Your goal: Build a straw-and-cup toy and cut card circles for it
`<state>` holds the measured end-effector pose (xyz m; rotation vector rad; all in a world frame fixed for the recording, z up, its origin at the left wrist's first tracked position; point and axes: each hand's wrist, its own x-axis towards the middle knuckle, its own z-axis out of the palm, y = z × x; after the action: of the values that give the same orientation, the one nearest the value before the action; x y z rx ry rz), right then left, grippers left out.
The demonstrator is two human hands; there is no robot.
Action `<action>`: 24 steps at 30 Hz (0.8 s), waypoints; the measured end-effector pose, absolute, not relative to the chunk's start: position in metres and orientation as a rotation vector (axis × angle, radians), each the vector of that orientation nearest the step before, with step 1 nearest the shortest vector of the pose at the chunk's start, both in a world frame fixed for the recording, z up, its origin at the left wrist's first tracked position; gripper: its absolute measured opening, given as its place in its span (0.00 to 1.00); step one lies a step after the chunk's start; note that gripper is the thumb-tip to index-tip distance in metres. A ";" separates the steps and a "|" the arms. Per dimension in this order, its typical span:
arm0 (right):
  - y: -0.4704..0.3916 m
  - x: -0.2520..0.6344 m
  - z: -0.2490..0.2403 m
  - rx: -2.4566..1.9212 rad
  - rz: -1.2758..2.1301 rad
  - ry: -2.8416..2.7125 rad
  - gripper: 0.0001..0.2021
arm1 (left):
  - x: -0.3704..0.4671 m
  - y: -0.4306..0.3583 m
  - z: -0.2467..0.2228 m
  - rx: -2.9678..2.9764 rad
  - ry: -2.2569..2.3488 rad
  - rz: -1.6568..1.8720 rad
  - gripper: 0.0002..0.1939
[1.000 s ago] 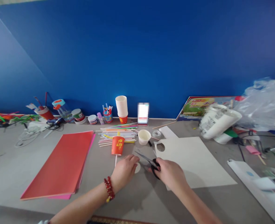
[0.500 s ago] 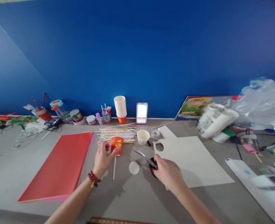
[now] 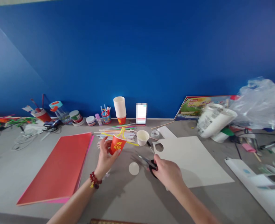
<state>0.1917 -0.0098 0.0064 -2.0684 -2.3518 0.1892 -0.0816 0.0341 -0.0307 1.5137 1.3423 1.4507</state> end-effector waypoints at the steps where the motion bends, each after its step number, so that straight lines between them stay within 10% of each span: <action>1: -0.010 0.192 0.006 -2.056 0.159 -2.377 0.10 | -0.079 0.029 -0.026 1.521 1.281 1.493 0.40; 24: 0.014 0.187 -0.004 -1.959 0.421 -2.397 0.17 | -0.017 -0.021 -0.006 1.411 0.601 1.414 0.40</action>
<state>0.1873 0.0141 -0.0042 -1.9587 -2.3970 0.4213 -0.0170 -0.0212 -0.0059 1.4110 0.6012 1.4142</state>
